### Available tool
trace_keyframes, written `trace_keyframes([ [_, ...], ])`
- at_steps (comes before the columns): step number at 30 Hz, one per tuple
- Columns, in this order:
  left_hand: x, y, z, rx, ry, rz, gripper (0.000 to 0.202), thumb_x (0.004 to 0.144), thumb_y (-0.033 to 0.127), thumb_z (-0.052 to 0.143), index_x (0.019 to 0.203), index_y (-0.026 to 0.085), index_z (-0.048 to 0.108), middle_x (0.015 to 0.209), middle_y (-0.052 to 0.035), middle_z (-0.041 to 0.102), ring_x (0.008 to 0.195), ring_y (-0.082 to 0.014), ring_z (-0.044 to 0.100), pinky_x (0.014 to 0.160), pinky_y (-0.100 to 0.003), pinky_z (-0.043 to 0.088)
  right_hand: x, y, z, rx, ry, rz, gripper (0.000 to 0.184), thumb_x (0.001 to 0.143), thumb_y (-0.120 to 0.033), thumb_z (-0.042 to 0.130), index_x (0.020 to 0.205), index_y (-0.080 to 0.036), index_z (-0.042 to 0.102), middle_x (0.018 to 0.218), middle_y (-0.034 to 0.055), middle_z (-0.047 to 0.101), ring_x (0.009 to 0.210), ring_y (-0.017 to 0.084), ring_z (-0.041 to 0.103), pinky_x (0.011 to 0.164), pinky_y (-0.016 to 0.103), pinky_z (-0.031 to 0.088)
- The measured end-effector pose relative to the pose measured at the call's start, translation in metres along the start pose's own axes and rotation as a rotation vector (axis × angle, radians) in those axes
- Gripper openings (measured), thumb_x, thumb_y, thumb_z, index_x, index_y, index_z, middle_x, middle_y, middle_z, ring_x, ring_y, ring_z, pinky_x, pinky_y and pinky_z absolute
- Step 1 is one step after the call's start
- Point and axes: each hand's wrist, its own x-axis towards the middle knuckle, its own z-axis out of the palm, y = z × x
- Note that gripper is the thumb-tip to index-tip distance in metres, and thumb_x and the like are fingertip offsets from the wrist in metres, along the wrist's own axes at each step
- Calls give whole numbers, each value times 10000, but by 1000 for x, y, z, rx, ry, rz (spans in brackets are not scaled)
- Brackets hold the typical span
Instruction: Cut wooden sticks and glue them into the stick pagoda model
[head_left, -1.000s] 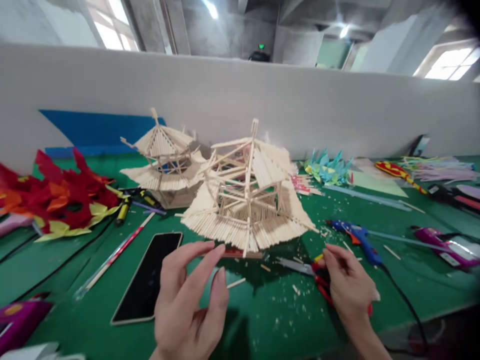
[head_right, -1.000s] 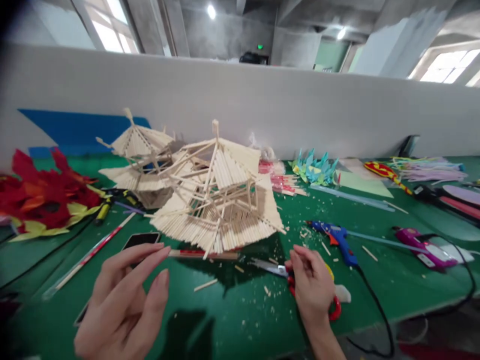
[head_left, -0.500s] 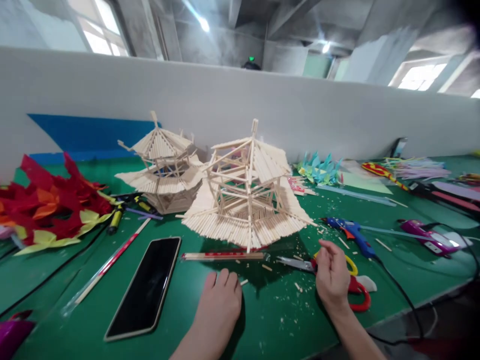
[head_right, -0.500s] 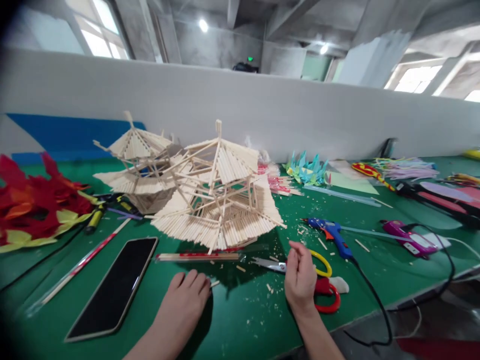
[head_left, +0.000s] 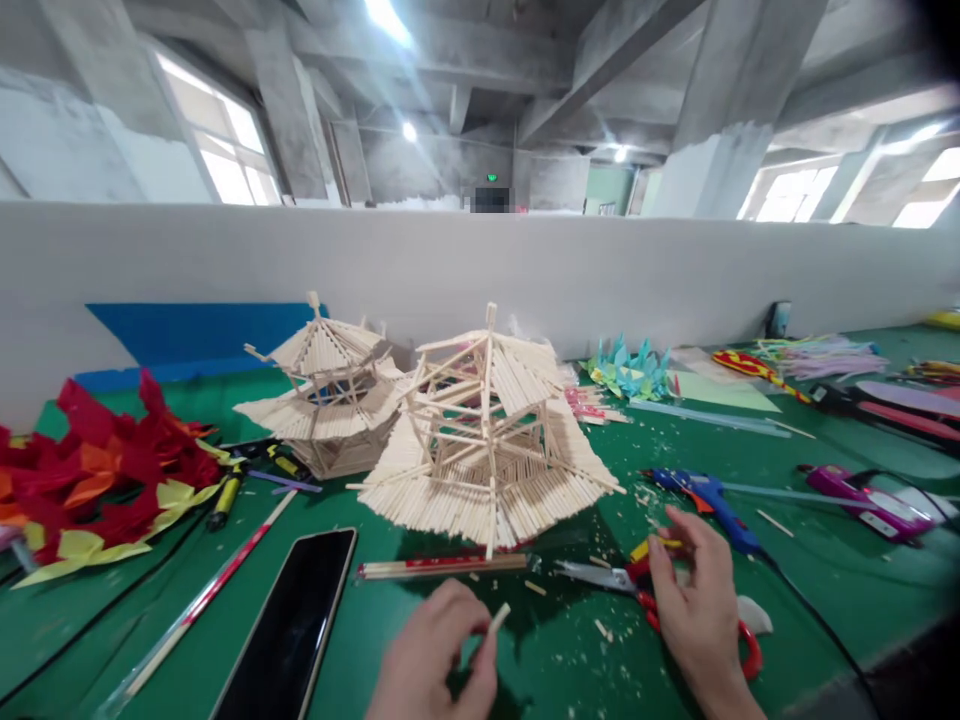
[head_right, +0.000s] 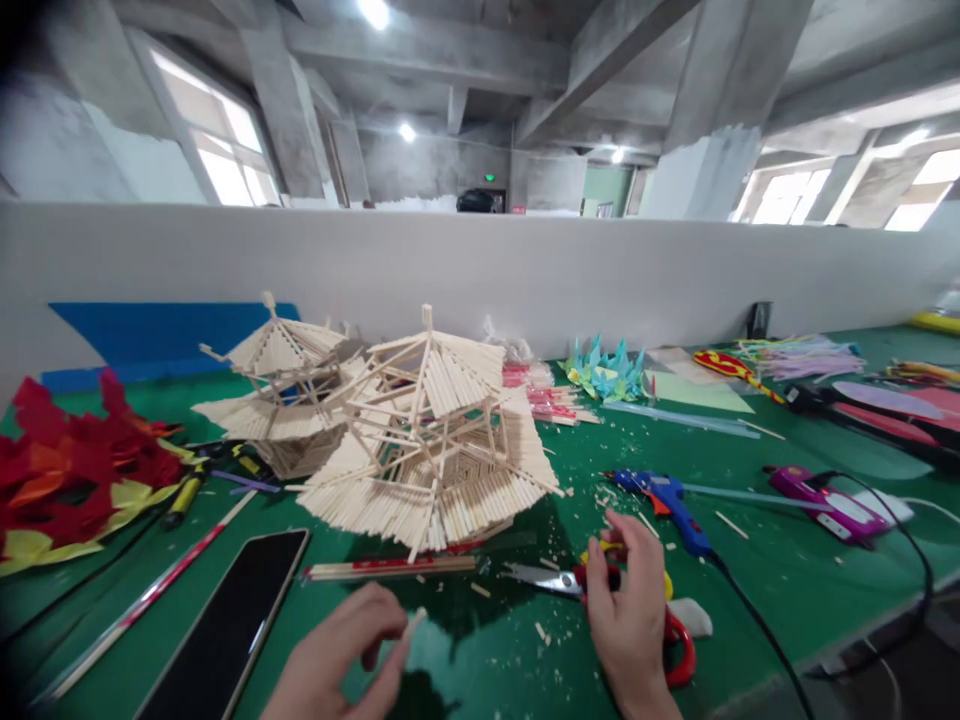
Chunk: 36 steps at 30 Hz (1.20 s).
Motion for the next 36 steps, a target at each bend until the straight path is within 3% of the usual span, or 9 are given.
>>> trace_keyframes([
  [3, 6, 7, -18, -448, 114, -296, 72, 782, 248, 530, 754, 205, 582, 661, 20, 588, 579, -109, 512, 538, -193, 406, 5, 2, -12, -3, -4, 78, 356, 819, -337, 494, 1131, -167, 473, 918, 84, 560, 793, 193, 568, 675, 344, 483],
  [5, 11, 4, -19, -723, 144, -484, 66, 766, 279, 572, 779, 218, 591, 668, 35, 598, 514, -81, 465, 490, -178, 377, 6, 4, -20, -18, -54, 122, 300, 844, -332, 464, 1094, -171, 507, 705, 14, 568, 610, 143, 570, 555, 267, 475],
  [9, 13, -5, -9, -1002, 170, -630, 53, 765, 252, 584, 756, 200, 582, 634, 45, 583, 472, -54, 432, 450, -167, 322, 6, 10, -36, -82, -98, 136, 227, 849, -309, 460, 993, -169, 566, 578, -36, 500, 470, 97, 496, 447, 208, 415],
  [11, 11, -7, -3, -983, 153, -636, 49, 773, 247, 570, 777, 199, 573, 654, 44, 578, 478, -56, 438, 464, -174, 338, 6, 11, -42, -101, -121, 109, 246, 839, -297, 474, 1039, -166, 535, 653, -17, 511, 516, 104, 516, 464, 213, 430],
  [14, 10, -7, 4, -694, 52, -548, 64, 787, 265, 534, 788, 205, 556, 668, 40, 557, 548, -87, 469, 529, -197, 380, 4, 5, -39, -127, -229, 40, 289, 839, -275, 475, 1109, -170, 476, 731, 12, 531, 572, 126, 542, 507, 243, 467],
  [18, 12, -5, 14, -463, -127, -419, 118, 784, 242, 497, 686, 195, 544, 623, 28, 528, 568, -117, 471, 549, -220, 376, -9, -27, -9, -110, -661, -206, 175, 815, -266, 515, 974, -234, 581, 795, 26, 640, 723, 163, 605, 664, 284, 501],
  [21, 11, -8, 21, -402, -151, -366, 167, 786, 217, 452, 646, 184, 536, 601, 7, 514, 562, -140, 481, 543, -245, 373, -18, -53, 20, -175, -861, -368, 195, 808, -154, 497, 960, -185, 615, 874, 67, 666, 825, 197, 609, 744, 318, 483],
  [29, 10, -22, 32, -334, -28, -260, 207, 780, 223, 431, 591, 188, 507, 566, -1, 504, 530, -143, 492, 515, -231, 389, -18, -69, 59, -479, -975, -550, 244, 700, 9, 557, 866, -137, 659, 723, 81, 688, 636, 217, 648, 527, 269, 446],
  [36, 5, -11, 23, -533, -129, -375, 161, 768, 271, 494, 654, 179, 560, 587, 14, 533, 547, -129, 503, 522, -201, 409, -20, -78, 51, -493, -1052, -437, 147, 776, -46, 519, 837, -123, 629, 782, 84, 668, 688, 204, 629, 588, 295, 451],
])
